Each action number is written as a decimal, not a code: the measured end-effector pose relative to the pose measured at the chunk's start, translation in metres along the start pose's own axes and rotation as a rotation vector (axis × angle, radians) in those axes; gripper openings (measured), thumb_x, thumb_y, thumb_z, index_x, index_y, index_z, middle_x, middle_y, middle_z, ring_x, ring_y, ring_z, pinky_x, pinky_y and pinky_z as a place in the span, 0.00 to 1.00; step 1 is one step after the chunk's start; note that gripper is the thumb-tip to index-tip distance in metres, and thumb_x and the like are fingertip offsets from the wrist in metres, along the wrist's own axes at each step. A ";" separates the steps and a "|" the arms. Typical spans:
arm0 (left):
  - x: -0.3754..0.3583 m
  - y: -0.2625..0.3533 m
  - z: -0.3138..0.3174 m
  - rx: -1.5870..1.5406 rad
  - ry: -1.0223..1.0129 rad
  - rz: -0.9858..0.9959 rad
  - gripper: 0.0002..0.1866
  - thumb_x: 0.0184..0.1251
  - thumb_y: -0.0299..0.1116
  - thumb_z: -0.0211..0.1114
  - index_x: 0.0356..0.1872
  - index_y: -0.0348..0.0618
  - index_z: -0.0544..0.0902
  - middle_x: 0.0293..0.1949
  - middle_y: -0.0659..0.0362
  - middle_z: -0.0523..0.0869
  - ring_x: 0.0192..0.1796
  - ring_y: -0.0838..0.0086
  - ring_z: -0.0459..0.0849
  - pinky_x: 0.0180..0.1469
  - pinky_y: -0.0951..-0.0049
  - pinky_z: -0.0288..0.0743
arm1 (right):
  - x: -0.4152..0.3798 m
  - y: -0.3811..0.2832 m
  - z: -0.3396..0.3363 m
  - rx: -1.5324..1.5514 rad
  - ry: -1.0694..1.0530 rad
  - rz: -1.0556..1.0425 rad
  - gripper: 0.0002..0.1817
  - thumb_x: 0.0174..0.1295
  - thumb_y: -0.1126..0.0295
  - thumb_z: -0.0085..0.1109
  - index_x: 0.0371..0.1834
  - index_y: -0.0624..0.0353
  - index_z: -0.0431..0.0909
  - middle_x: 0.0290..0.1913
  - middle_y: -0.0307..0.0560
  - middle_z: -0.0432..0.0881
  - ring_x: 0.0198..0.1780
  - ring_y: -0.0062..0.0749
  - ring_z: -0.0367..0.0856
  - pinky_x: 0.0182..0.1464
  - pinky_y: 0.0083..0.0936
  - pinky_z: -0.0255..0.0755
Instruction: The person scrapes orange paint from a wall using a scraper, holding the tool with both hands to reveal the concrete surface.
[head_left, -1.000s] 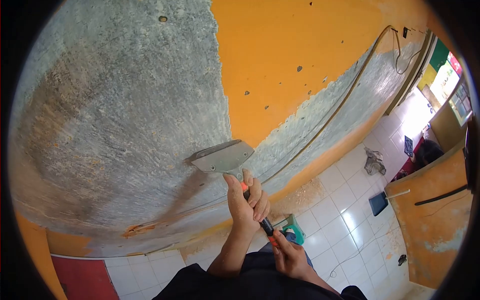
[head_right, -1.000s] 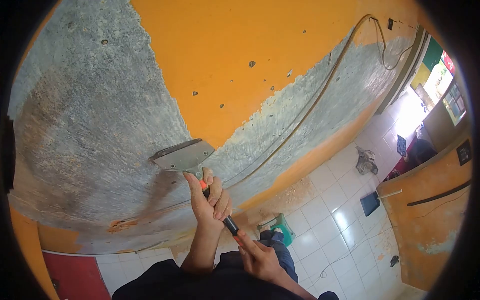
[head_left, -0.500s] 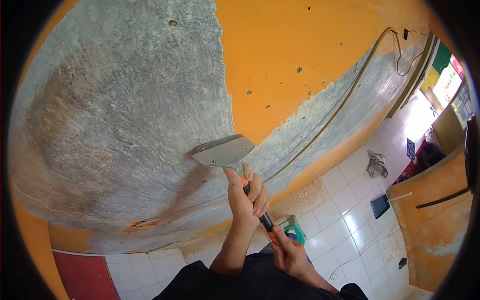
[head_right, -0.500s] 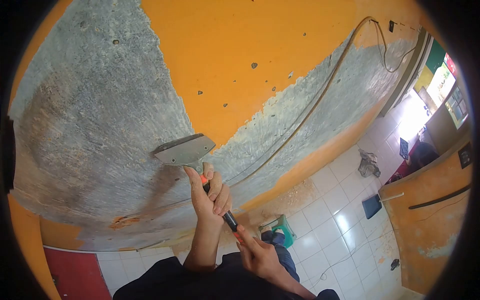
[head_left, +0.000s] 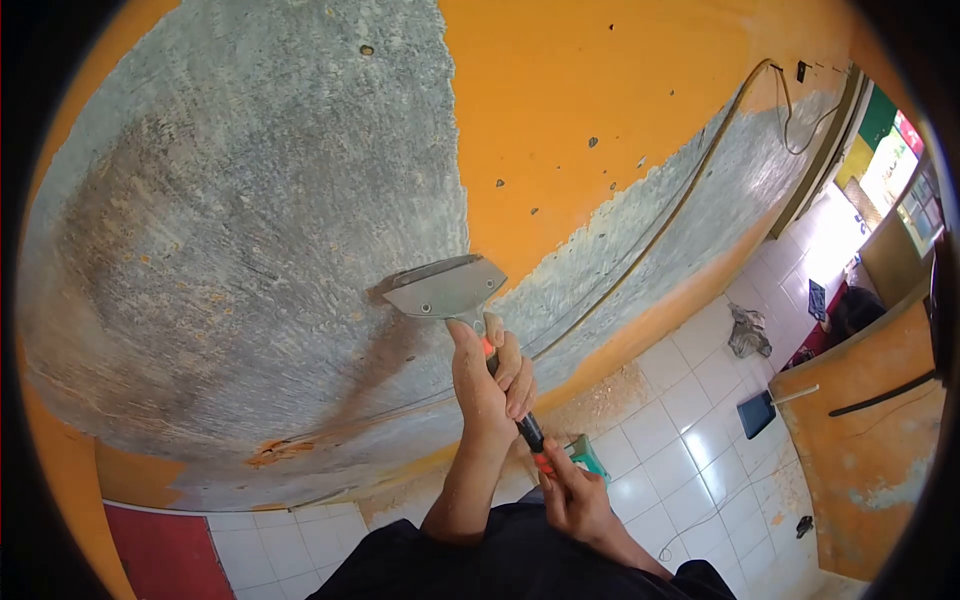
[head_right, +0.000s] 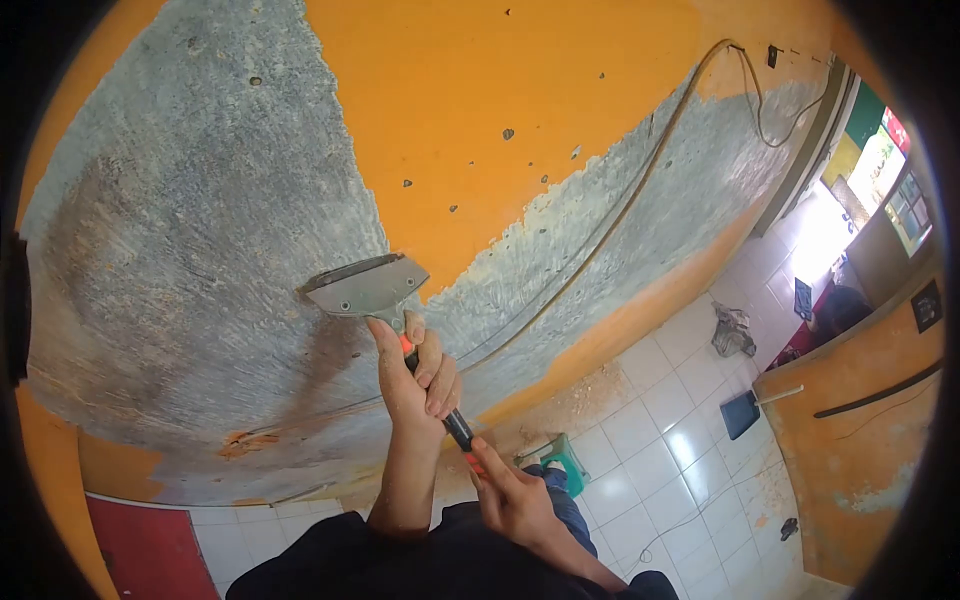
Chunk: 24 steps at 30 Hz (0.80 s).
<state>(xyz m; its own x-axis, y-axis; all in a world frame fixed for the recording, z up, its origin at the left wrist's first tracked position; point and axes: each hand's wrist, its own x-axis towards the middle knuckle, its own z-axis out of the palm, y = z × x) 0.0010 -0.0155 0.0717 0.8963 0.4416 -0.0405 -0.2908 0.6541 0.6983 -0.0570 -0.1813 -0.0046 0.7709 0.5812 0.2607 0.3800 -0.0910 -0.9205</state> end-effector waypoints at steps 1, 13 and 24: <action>-0.001 -0.001 0.000 0.004 0.013 -0.007 0.26 0.71 0.65 0.37 0.31 0.53 0.67 0.10 0.70 0.57 0.04 0.83 0.52 0.05 0.80 0.46 | 0.000 -0.001 0.000 0.008 0.008 -0.005 0.30 0.60 0.80 0.58 0.68 0.60 0.65 0.36 0.58 0.84 0.24 0.39 0.83 0.28 0.26 0.76; -0.001 0.000 -0.001 0.041 0.030 -0.013 0.26 0.70 0.65 0.38 0.30 0.54 0.67 0.11 0.70 0.57 0.05 0.83 0.51 0.05 0.80 0.45 | 0.000 -0.002 0.001 0.010 0.011 0.000 0.29 0.61 0.79 0.57 0.68 0.59 0.65 0.29 0.56 0.82 0.22 0.39 0.82 0.26 0.27 0.75; -0.003 0.000 0.004 0.064 0.069 -0.011 0.26 0.71 0.65 0.40 0.29 0.54 0.67 0.11 0.70 0.57 0.05 0.83 0.52 0.05 0.80 0.45 | -0.003 0.001 0.001 0.081 0.020 0.016 0.29 0.62 0.79 0.56 0.68 0.59 0.65 0.32 0.56 0.84 0.23 0.36 0.83 0.28 0.24 0.75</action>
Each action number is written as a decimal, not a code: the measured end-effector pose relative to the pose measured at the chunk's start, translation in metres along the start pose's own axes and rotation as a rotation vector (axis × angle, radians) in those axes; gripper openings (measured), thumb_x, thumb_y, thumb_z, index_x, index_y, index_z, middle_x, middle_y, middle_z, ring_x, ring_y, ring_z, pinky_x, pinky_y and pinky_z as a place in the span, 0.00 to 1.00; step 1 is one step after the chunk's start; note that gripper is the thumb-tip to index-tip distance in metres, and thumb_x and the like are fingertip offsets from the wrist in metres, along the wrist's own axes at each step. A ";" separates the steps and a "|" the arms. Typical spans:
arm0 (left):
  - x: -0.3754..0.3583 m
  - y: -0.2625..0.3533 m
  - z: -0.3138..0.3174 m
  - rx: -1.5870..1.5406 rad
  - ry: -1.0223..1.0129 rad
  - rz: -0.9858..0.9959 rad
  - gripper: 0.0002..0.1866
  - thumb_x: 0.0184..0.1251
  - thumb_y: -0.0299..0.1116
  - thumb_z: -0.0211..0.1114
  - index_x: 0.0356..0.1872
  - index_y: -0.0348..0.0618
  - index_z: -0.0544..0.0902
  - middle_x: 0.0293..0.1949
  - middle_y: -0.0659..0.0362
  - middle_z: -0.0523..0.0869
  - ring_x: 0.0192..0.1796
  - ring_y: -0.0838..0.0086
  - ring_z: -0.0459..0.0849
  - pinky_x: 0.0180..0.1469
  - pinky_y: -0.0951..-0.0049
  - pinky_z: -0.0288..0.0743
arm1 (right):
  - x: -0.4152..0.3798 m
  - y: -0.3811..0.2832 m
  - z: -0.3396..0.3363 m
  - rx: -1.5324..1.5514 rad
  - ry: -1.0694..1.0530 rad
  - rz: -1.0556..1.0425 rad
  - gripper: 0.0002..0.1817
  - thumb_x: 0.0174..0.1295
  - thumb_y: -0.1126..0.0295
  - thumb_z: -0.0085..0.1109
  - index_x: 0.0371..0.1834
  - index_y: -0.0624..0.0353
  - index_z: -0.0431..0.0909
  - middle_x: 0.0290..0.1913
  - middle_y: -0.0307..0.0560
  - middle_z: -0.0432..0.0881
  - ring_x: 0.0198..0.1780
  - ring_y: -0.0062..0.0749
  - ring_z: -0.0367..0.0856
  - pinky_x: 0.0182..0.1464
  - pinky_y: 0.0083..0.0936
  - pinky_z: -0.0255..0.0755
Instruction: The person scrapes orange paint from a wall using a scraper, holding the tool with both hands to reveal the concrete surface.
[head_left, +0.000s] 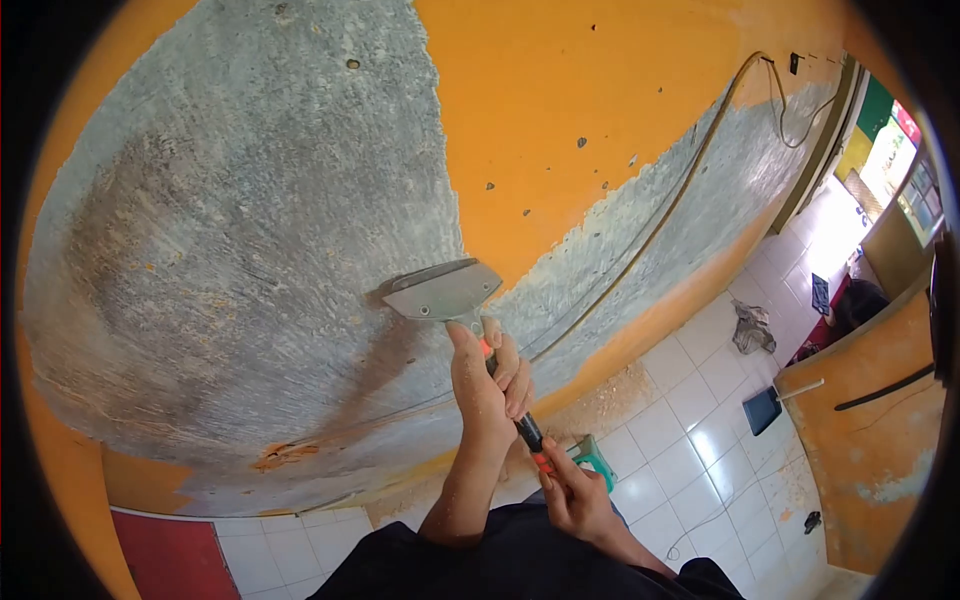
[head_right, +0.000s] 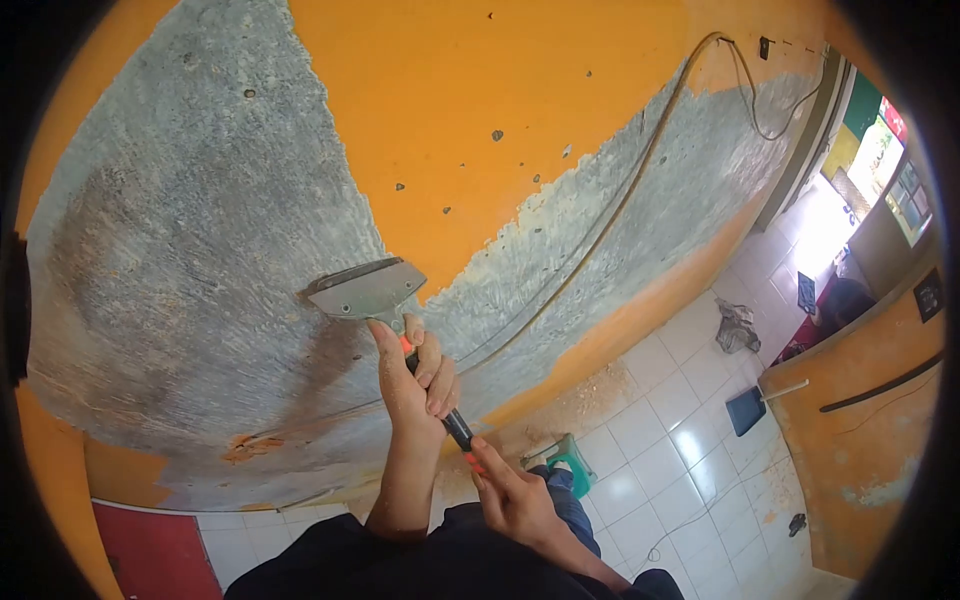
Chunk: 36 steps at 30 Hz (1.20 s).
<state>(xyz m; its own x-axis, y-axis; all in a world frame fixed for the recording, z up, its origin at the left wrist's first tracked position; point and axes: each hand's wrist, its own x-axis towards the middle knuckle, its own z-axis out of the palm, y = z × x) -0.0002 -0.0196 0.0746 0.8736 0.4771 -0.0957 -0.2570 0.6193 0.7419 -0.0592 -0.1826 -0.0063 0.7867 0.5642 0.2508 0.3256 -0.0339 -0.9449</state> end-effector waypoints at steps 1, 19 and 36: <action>-0.001 -0.003 -0.006 -0.004 -0.005 -0.001 0.26 0.71 0.65 0.40 0.29 0.54 0.67 0.10 0.70 0.57 0.05 0.83 0.52 0.05 0.80 0.45 | -0.003 0.001 0.000 0.030 -0.016 0.024 0.29 0.62 0.78 0.56 0.68 0.59 0.65 0.32 0.56 0.84 0.23 0.35 0.82 0.27 0.24 0.74; -0.002 -0.001 0.004 0.031 0.057 0.027 0.26 0.71 0.65 0.39 0.29 0.54 0.67 0.10 0.71 0.57 0.05 0.83 0.52 0.06 0.81 0.44 | 0.001 0.006 -0.008 0.095 -0.047 0.023 0.28 0.62 0.78 0.56 0.68 0.58 0.66 0.27 0.50 0.83 0.19 0.28 0.78 0.25 0.21 0.72; 0.000 -0.009 0.007 -0.037 0.057 0.044 0.26 0.70 0.66 0.38 0.29 0.54 0.66 0.10 0.70 0.57 0.05 0.82 0.51 0.05 0.80 0.44 | 0.005 0.012 -0.022 -0.010 -0.073 -0.023 0.27 0.62 0.79 0.55 0.67 0.60 0.67 0.23 0.49 0.80 0.16 0.26 0.74 0.21 0.23 0.68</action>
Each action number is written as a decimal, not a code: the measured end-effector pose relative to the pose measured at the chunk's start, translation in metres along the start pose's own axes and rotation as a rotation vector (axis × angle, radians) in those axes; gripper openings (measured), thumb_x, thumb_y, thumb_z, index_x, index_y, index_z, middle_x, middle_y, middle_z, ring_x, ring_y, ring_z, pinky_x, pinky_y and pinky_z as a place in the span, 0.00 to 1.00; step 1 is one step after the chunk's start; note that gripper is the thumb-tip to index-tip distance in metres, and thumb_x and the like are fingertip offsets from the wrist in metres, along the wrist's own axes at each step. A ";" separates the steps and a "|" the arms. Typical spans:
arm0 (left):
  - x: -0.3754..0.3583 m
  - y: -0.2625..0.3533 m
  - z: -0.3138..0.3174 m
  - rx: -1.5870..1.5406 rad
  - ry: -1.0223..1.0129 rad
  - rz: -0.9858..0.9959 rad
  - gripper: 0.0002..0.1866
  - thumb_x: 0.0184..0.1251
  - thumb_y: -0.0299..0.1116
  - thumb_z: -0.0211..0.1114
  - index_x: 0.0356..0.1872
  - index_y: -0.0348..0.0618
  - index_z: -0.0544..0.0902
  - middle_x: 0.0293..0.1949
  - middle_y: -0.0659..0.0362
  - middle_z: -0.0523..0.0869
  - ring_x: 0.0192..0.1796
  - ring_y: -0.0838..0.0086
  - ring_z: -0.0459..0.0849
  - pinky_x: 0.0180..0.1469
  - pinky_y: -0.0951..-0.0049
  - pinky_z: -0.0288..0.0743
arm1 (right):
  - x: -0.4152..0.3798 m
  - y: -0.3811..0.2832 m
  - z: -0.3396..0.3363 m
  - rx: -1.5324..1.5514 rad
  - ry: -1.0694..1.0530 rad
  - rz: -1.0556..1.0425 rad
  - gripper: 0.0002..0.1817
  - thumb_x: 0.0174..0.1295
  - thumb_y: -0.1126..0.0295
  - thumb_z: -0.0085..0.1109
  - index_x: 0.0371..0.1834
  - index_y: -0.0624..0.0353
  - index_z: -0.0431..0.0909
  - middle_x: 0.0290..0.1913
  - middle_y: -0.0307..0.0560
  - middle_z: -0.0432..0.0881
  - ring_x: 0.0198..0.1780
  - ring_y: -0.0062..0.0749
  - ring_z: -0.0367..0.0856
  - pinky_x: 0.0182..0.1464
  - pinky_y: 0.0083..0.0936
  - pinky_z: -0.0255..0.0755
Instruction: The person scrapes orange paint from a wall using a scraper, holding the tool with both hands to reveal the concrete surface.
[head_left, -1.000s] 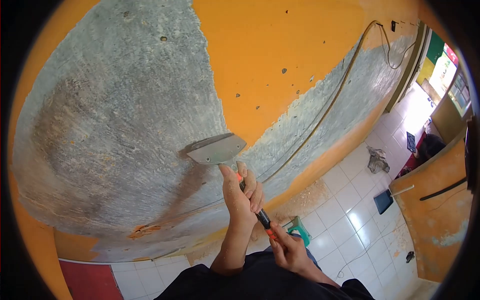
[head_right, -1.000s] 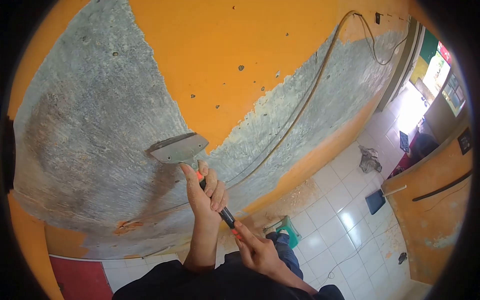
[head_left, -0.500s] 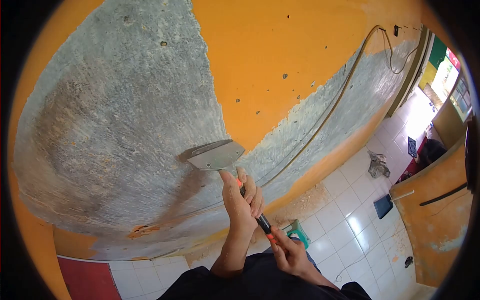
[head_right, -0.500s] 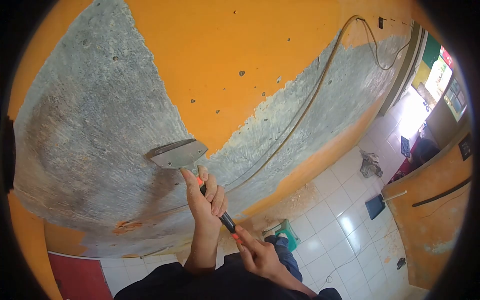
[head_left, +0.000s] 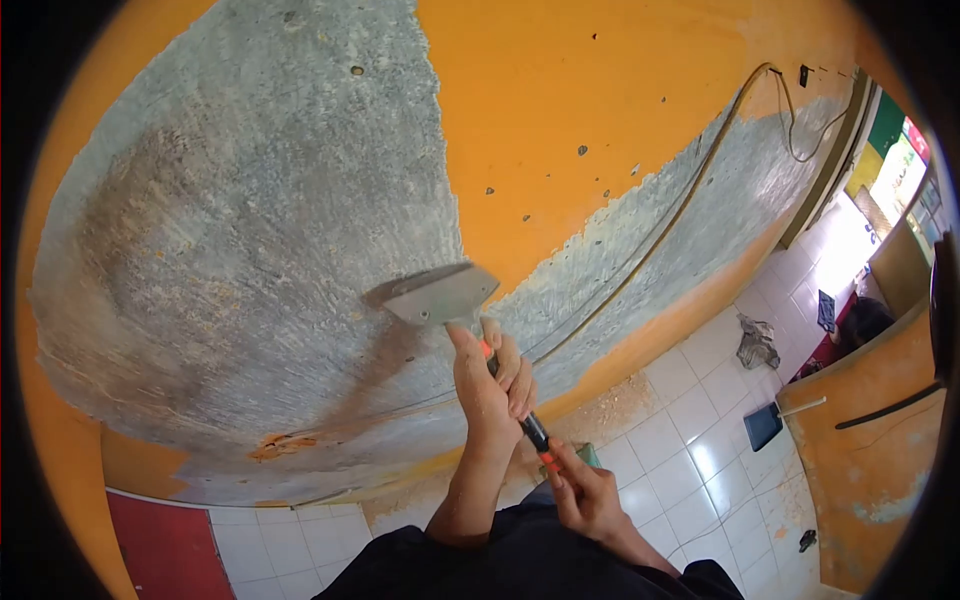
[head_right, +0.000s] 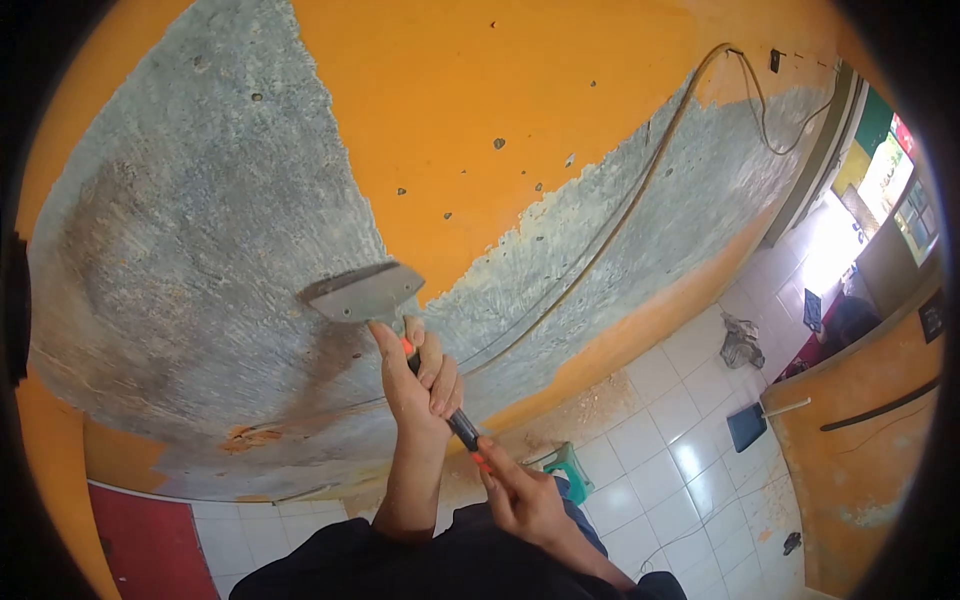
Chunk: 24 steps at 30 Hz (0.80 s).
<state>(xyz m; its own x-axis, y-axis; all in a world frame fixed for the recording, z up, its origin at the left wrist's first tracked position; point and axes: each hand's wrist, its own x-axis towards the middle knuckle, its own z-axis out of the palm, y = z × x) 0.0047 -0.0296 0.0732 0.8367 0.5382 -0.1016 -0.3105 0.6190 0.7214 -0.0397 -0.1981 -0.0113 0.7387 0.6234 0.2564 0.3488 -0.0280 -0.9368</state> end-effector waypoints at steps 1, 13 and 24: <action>0.001 0.000 0.003 0.004 0.005 0.006 0.26 0.70 0.65 0.38 0.29 0.54 0.66 0.10 0.70 0.57 0.05 0.82 0.51 0.05 0.80 0.44 | 0.002 0.001 0.000 0.029 0.023 0.002 0.27 0.62 0.78 0.56 0.67 0.60 0.67 0.22 0.48 0.79 0.15 0.26 0.74 0.21 0.23 0.68; 0.000 -0.006 -0.005 -0.047 -0.001 -0.001 0.25 0.72 0.64 0.39 0.29 0.54 0.66 0.11 0.70 0.57 0.06 0.83 0.51 0.06 0.80 0.44 | 0.000 -0.001 -0.003 0.019 0.032 -0.009 0.27 0.61 0.78 0.56 0.67 0.59 0.68 0.24 0.50 0.80 0.15 0.26 0.74 0.21 0.21 0.67; 0.001 -0.002 0.001 0.028 -0.023 0.042 0.26 0.71 0.66 0.40 0.30 0.53 0.65 0.11 0.70 0.56 0.06 0.83 0.51 0.06 0.80 0.45 | 0.000 0.004 -0.001 0.076 0.008 0.026 0.28 0.61 0.78 0.55 0.68 0.61 0.66 0.21 0.47 0.78 0.17 0.28 0.75 0.22 0.23 0.68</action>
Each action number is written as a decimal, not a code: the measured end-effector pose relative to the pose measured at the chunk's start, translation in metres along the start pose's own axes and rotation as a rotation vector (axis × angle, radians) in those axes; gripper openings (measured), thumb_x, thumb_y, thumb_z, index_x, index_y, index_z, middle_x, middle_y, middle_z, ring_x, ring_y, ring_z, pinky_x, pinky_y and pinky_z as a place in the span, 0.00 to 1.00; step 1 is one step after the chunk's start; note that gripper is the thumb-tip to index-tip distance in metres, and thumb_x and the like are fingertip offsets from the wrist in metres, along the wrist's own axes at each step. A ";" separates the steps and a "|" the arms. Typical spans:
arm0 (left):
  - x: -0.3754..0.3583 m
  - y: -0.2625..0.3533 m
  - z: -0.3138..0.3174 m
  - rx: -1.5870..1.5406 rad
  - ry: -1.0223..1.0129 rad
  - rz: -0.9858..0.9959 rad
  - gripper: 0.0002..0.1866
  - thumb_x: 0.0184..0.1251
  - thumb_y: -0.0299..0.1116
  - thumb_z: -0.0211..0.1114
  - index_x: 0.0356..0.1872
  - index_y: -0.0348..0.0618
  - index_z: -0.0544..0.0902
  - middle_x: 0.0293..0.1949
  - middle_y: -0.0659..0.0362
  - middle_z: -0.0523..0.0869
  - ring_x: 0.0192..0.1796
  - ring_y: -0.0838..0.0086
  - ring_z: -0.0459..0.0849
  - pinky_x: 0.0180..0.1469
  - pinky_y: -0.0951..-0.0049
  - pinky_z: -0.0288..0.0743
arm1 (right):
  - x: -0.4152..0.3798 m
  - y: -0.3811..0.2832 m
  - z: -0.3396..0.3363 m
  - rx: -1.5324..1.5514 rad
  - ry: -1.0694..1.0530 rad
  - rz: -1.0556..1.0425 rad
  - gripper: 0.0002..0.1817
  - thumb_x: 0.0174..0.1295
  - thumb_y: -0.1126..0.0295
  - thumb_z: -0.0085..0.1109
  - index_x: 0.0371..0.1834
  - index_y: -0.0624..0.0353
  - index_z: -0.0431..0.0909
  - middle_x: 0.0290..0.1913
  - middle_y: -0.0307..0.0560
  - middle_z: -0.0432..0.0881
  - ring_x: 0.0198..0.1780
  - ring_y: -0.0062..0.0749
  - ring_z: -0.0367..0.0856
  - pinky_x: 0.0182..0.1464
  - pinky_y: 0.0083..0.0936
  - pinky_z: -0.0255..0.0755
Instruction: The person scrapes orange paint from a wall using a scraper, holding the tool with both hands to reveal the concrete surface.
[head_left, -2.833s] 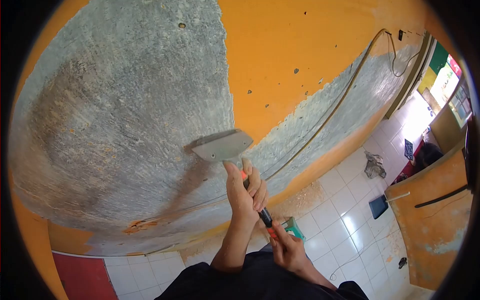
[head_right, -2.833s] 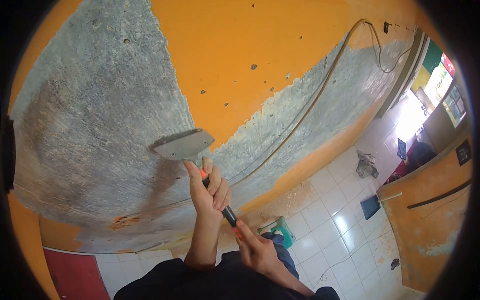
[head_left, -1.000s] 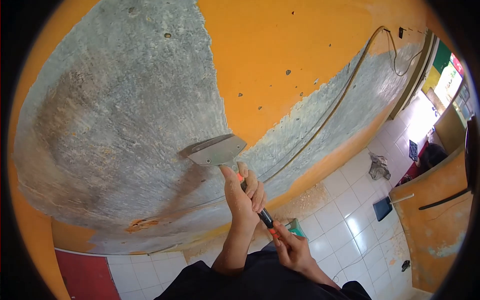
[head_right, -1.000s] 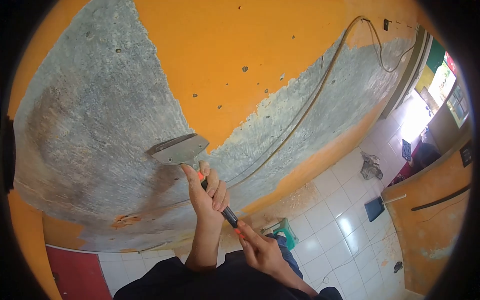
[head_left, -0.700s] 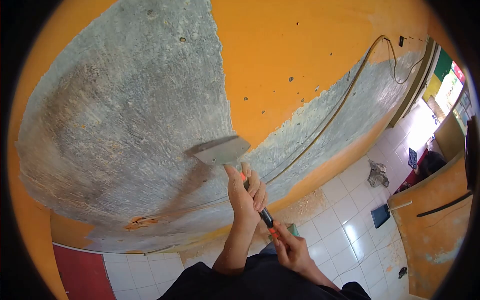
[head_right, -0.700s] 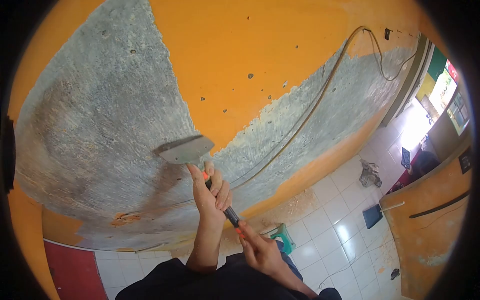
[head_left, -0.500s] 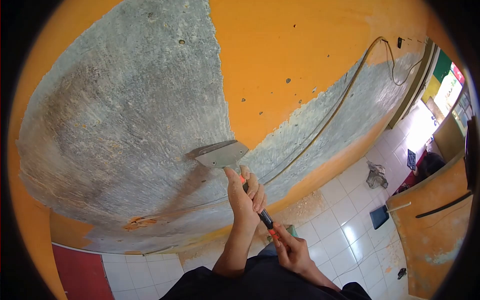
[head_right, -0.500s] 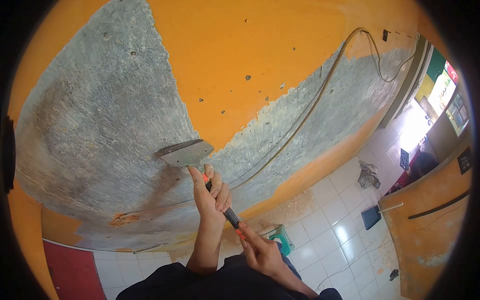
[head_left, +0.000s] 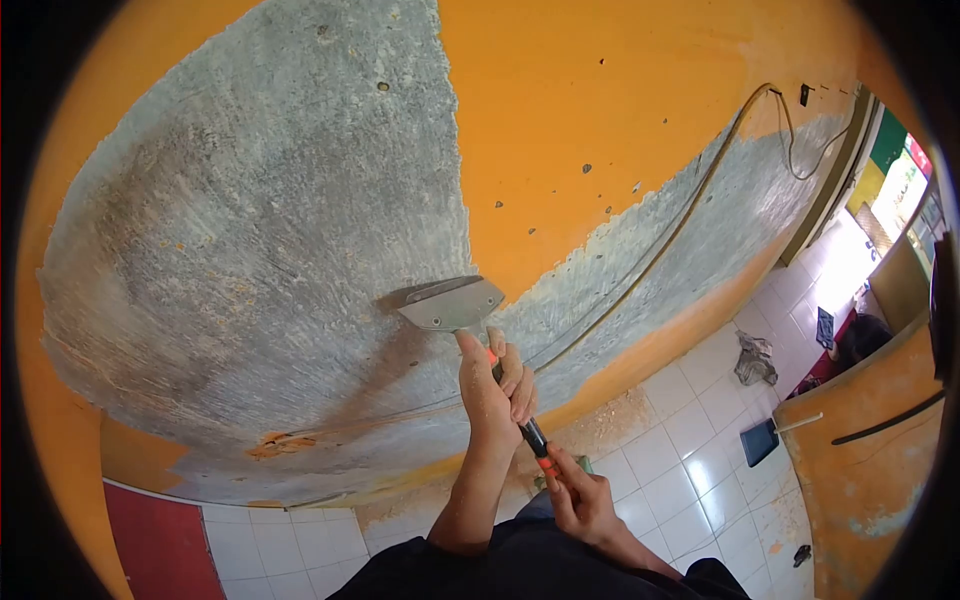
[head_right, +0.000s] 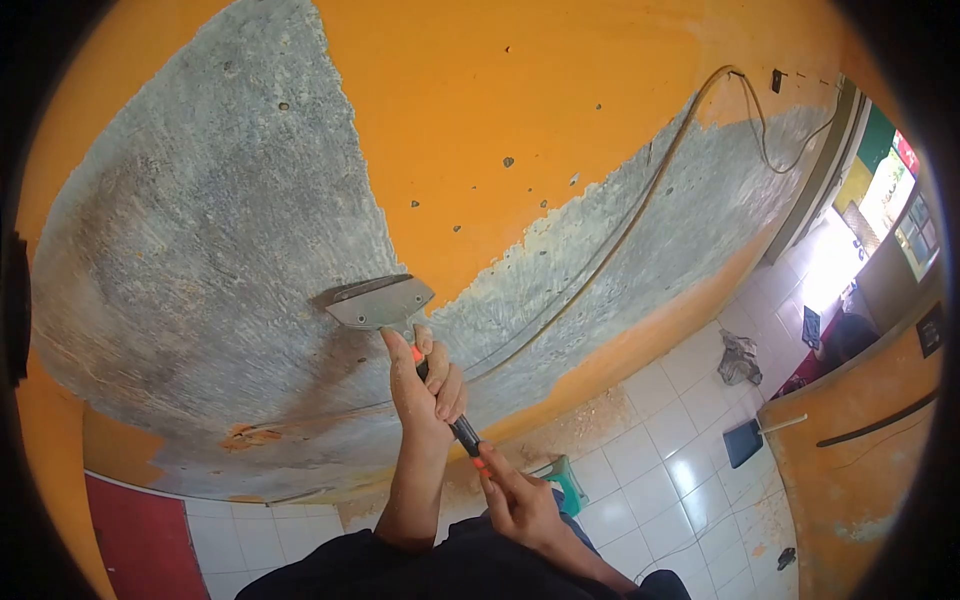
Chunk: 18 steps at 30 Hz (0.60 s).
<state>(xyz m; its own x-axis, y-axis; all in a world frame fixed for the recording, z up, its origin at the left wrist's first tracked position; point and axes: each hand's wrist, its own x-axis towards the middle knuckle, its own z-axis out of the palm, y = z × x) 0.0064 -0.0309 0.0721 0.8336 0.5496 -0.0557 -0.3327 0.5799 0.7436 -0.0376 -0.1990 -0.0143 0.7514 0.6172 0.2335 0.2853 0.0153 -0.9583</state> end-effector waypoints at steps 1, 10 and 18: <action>0.000 0.000 0.000 -0.013 0.007 -0.015 0.26 0.71 0.65 0.40 0.30 0.53 0.65 0.11 0.70 0.56 0.06 0.83 0.51 0.06 0.80 0.45 | 0.000 0.001 0.000 -0.032 0.005 -0.019 0.28 0.61 0.78 0.55 0.68 0.62 0.66 0.21 0.47 0.78 0.16 0.29 0.75 0.22 0.23 0.68; 0.003 0.008 0.007 -0.006 0.004 -0.001 0.26 0.71 0.65 0.38 0.30 0.53 0.66 0.10 0.70 0.56 0.06 0.83 0.51 0.06 0.80 0.45 | 0.013 0.003 0.006 -0.067 0.049 -0.129 0.28 0.62 0.78 0.55 0.67 0.63 0.66 0.25 0.50 0.81 0.17 0.29 0.76 0.22 0.22 0.68; 0.003 0.010 0.009 0.044 -0.005 0.022 0.27 0.70 0.66 0.38 0.29 0.54 0.66 0.10 0.70 0.57 0.05 0.83 0.51 0.06 0.79 0.45 | 0.009 -0.002 0.001 0.009 0.004 -0.059 0.28 0.62 0.78 0.55 0.67 0.61 0.66 0.24 0.49 0.80 0.17 0.23 0.74 0.22 0.18 0.66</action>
<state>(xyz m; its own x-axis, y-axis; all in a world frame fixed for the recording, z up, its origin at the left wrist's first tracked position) 0.0093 -0.0291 0.0857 0.8284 0.5591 -0.0355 -0.3317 0.5405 0.7732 -0.0316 -0.1926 -0.0099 0.7357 0.6118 0.2908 0.3244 0.0587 -0.9441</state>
